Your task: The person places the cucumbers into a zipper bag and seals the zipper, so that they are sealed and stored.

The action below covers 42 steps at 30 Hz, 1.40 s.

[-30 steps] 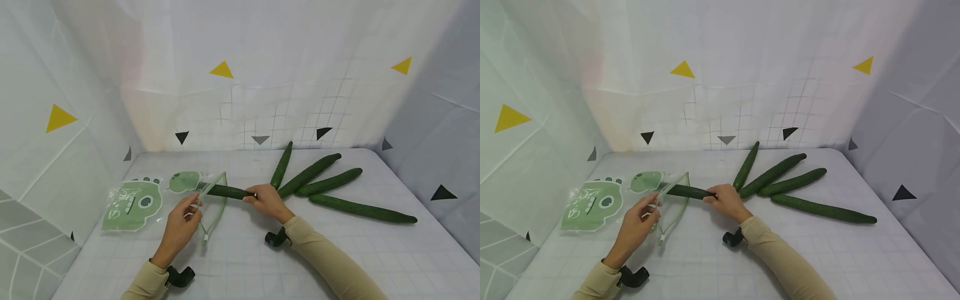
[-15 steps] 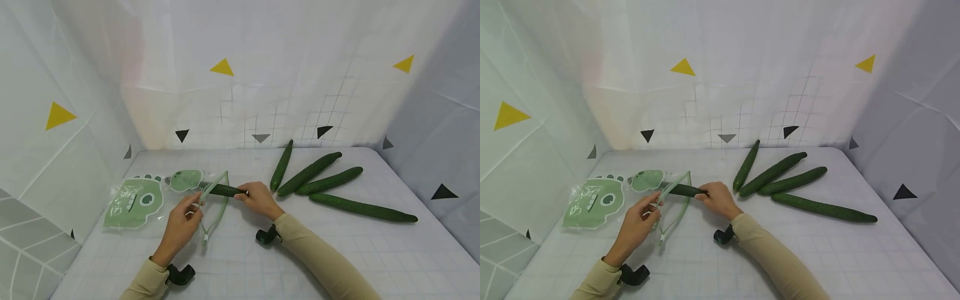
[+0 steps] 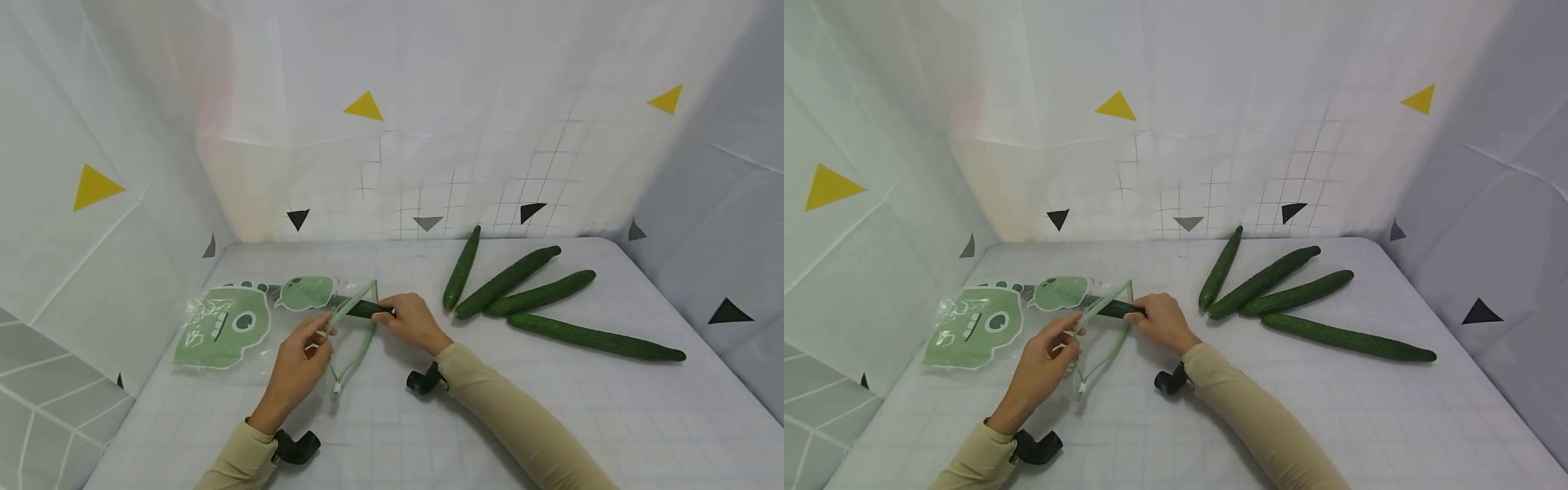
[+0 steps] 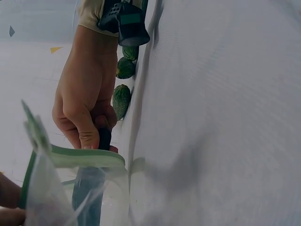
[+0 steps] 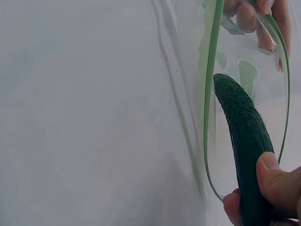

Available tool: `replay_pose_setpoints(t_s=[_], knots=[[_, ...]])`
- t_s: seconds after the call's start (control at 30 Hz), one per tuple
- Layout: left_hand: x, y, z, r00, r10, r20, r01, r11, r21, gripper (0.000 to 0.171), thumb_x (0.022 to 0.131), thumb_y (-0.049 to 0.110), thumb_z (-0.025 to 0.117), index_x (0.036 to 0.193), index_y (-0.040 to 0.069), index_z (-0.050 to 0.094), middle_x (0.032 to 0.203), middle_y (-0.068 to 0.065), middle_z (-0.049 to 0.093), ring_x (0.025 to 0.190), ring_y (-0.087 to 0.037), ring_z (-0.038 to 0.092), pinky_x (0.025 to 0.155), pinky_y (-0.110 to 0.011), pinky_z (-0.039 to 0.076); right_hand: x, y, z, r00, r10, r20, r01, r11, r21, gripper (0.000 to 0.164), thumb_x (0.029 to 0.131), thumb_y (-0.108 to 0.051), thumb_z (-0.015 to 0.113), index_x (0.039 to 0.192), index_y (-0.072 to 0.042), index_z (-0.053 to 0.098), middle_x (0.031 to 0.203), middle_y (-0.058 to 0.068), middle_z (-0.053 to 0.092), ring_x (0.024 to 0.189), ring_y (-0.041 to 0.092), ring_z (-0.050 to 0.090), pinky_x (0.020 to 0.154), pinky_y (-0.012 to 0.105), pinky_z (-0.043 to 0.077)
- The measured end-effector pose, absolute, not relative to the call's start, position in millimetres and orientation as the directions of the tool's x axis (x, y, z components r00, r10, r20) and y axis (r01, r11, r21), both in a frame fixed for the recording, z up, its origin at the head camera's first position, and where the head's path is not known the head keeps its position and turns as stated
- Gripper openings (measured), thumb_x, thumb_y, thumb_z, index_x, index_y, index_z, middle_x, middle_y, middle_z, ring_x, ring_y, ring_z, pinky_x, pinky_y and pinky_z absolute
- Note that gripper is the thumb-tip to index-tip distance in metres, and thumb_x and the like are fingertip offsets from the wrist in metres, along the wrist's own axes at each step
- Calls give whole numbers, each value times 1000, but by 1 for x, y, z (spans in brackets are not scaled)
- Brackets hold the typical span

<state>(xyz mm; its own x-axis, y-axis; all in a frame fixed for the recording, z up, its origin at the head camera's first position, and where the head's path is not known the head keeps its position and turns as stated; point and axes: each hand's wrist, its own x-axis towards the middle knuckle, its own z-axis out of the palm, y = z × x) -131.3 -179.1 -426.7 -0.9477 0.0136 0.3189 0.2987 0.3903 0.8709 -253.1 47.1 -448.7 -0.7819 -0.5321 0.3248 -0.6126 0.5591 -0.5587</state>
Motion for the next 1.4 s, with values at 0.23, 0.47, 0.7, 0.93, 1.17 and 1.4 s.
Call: replay_pose_setpoints(t_s=[0.23,0.47,0.7,0.93,1.17,1.4], knots=[[-132,-177,-430,-941,26,339,325,362,874,52,94,-13,57,145,-2,58,111,-15,66,91,-41,64,70,-25,53,-254,39,-449,-772,-539,338,-624,541,-563,28,98,-25,75,114,-2,80,97,9,76,62,9,51,61,29,45],[-131,-175,-432,-944,60,324,325,336,884,51,96,-12,57,145,-1,58,112,-20,65,92,-41,64,68,-25,53,-253,34,-450,-785,-523,333,-608,543,-579,30,97,-24,75,116,-1,79,102,11,77,69,12,57,64,31,47],[-130,-178,-431,-941,64,334,336,325,884,52,96,-12,56,147,-1,57,113,-23,65,92,-43,65,68,-26,54,-256,21,-449,-778,-529,338,-617,542,-572,17,97,-24,75,101,-9,82,73,-1,67,57,10,47,56,28,39],[-130,-179,-430,-943,74,324,330,320,888,51,97,-11,56,147,0,56,113,-22,65,90,-38,65,69,-27,54,-254,10,-449,-801,-494,338,-587,539,-605,16,97,-22,76,97,-9,83,57,-9,48,50,7,38,52,25,33],[-131,-179,-427,-948,80,309,318,315,894,50,99,-10,56,147,1,57,114,-23,64,89,-33,65,68,-28,54,-248,-2,-449,-850,-386,359,-525,573,-629,11,95,-16,77,90,-9,82,57,-6,53,50,8,39,49,25,32],[-132,-182,-428,-951,65,303,308,316,897,51,97,-11,56,147,1,57,113,-23,64,88,-28,64,69,-27,54,-247,-9,-458,-894,-301,332,-448,591,-671,12,93,-20,81,98,-9,83,83,1,76,67,12,64,58,28,49]])
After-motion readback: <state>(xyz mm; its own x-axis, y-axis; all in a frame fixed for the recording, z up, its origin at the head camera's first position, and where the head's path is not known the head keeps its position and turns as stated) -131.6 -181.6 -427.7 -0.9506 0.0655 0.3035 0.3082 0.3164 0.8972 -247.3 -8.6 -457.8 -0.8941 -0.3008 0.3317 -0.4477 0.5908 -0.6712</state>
